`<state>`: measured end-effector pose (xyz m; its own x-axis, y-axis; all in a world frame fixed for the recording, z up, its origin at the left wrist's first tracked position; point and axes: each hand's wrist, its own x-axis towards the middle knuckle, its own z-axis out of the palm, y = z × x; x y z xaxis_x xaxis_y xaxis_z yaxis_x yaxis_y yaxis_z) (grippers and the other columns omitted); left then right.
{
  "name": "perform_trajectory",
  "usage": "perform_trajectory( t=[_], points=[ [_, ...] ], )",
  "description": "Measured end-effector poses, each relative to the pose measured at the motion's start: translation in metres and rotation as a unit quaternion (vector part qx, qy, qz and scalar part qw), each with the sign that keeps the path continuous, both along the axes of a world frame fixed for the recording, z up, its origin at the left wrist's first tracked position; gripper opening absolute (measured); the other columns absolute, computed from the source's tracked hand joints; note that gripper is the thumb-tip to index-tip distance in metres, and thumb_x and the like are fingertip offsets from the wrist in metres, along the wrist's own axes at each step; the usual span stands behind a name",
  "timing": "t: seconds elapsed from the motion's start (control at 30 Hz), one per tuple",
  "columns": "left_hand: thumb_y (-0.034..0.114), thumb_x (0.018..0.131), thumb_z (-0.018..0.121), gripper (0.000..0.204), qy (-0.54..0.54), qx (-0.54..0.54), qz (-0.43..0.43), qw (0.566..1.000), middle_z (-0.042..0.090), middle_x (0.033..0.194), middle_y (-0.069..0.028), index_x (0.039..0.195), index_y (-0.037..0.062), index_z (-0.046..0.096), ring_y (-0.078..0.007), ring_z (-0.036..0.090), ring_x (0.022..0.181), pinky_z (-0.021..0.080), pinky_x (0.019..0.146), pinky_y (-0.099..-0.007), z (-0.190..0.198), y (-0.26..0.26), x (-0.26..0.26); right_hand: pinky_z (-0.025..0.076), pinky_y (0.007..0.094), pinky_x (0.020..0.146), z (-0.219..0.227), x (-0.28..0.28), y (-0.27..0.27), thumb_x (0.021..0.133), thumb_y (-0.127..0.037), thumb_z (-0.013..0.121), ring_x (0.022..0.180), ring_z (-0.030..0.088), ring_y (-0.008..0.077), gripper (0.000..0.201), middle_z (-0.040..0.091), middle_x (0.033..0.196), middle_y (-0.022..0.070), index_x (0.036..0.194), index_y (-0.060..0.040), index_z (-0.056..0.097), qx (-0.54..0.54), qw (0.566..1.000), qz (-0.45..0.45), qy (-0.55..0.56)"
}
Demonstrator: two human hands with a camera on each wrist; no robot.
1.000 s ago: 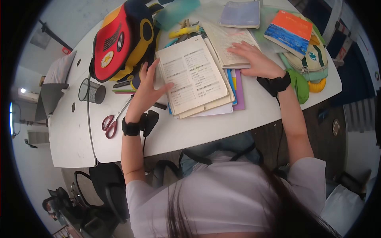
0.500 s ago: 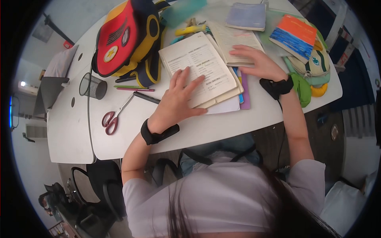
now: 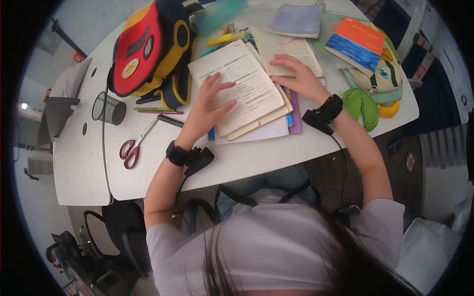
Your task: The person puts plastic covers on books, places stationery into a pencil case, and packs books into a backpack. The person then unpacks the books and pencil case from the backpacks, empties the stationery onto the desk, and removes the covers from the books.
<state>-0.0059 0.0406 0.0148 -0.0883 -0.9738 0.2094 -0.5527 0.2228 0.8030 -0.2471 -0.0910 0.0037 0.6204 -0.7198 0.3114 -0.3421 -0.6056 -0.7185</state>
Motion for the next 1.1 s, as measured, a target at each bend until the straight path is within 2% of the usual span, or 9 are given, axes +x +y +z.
perform_trajectory(
  t=[0.07,0.13,0.27,0.37,0.5,0.67,0.8,0.9,1.1],
  points=[
    [0.019,0.079,0.062,0.033,0.025,0.0,0.014,1.0,0.031,0.137,-0.0171,0.111,0.0123,0.057,-0.0325,0.016,0.133,0.018,0.105,-0.0405,-0.002,-0.005,0.005,0.032,0.0307,0.098,-0.002,-0.008,-0.01,0.078,-0.018,0.063,0.117,0.043,0.0197,0.035,0.047,0.126,0.0102,0.111,-0.0083,0.057,0.021,0.999,0.045,-0.021],
    [0.017,0.08,0.06,0.028,0.127,-0.019,0.017,0.992,0.037,0.134,-0.0156,0.107,0.0095,0.059,-0.0303,0.018,0.133,0.017,0.105,-0.0397,-0.013,-0.015,0.014,0.032,0.0306,0.099,-0.008,-0.017,-0.024,0.08,-0.016,0.061,0.116,0.044,0.0181,0.032,0.049,0.124,0.0088,0.111,-0.0064,0.056,0.092,0.99,0.082,-0.063],
    [0.012,0.081,0.056,0.022,0.171,-0.049,0.022,0.984,0.045,0.128,-0.0122,0.102,0.0061,0.061,-0.0248,0.031,0.127,0.025,0.101,-0.0347,-0.024,-0.024,0.022,0.032,0.0311,0.099,-0.004,-0.015,-0.022,0.081,-0.013,0.06,0.116,0.044,0.0174,0.032,0.05,0.123,0.0079,0.111,-0.0052,0.056,0.124,0.989,0.066,-0.051],
    [0.012,0.082,0.055,0.019,0.1,-0.064,0.022,0.993,0.048,0.123,-0.0105,0.1,0.0076,0.061,-0.0243,0.035,0.123,0.029,0.099,-0.0334,-0.023,-0.022,0.021,0.034,0.0306,0.097,-0.005,-0.011,-0.019,0.077,-0.015,0.064,0.114,0.046,0.0203,0.034,0.052,0.119,0.009,0.109,-0.0053,0.057,-0.01,0.995,0.085,-0.042],
    [0.013,0.084,0.053,0.02,-0.041,-0.089,0.009,0.995,0.047,0.126,-0.008,0.103,0.0087,0.06,-0.0244,0.032,0.125,0.027,0.101,-0.0345,-0.018,-0.02,0.021,0.032,0.0328,0.099,0.0,-0.002,-0.016,0.077,-0.018,0.065,0.118,0.042,0.0234,0.04,0.049,0.123,0.0099,0.114,-0.0068,0.055,-0.043,0.995,0.088,-0.009],
    [0.014,0.084,0.053,0.02,-0.019,-0.066,0.013,0.998,0.047,0.126,-0.0078,0.102,0.0091,0.06,-0.0247,0.031,0.126,0.027,0.101,-0.0362,-0.017,-0.02,0.019,0.026,0.0348,0.103,0.001,0.0,-0.014,0.077,-0.015,0.064,0.127,0.031,0.0232,0.049,0.041,0.132,0.0097,0.123,-0.0097,0.049,-0.067,0.991,0.107,0.038],
    [0.014,0.082,0.055,0.019,-0.009,-0.062,0.009,0.998,0.046,0.126,-0.0094,0.099,0.0093,0.061,-0.0309,0.028,0.127,0.028,0.101,-0.0389,-0.014,-0.021,0.017,0.026,0.0353,0.104,-0.001,-0.001,-0.008,0.077,-0.016,0.063,0.127,0.031,0.0244,0.049,0.04,0.133,0.0096,0.123,-0.0097,0.048,-0.034,0.996,0.086,0.02],
    [0.013,0.082,0.055,0.02,-0.014,-0.037,-0.002,0.999,0.042,0.131,-0.0084,0.101,0.0101,0.06,-0.0302,0.021,0.131,0.02,0.105,-0.0398,-0.013,-0.017,0.016,0.028,0.0365,0.102,0.003,-0.002,-0.002,0.076,-0.023,0.064,0.124,0.034,0.0281,0.047,0.044,0.129,0.0112,0.119,-0.0098,0.051,-0.053,0.996,0.063,0.03],
    [0.012,0.081,0.056,0.02,-0.013,-0.018,0.018,1.0,0.041,0.132,-0.0083,0.101,0.0106,0.06,-0.0303,0.019,0.132,0.019,0.105,-0.0398,-0.01,-0.014,0.012,0.028,0.0364,0.102,0.003,-0.005,-0.003,0.076,-0.022,0.064,0.126,0.032,0.0283,0.049,0.042,0.13,0.0111,0.121,-0.01,0.049,-0.063,0.994,0.078,0.035]
  ],
)
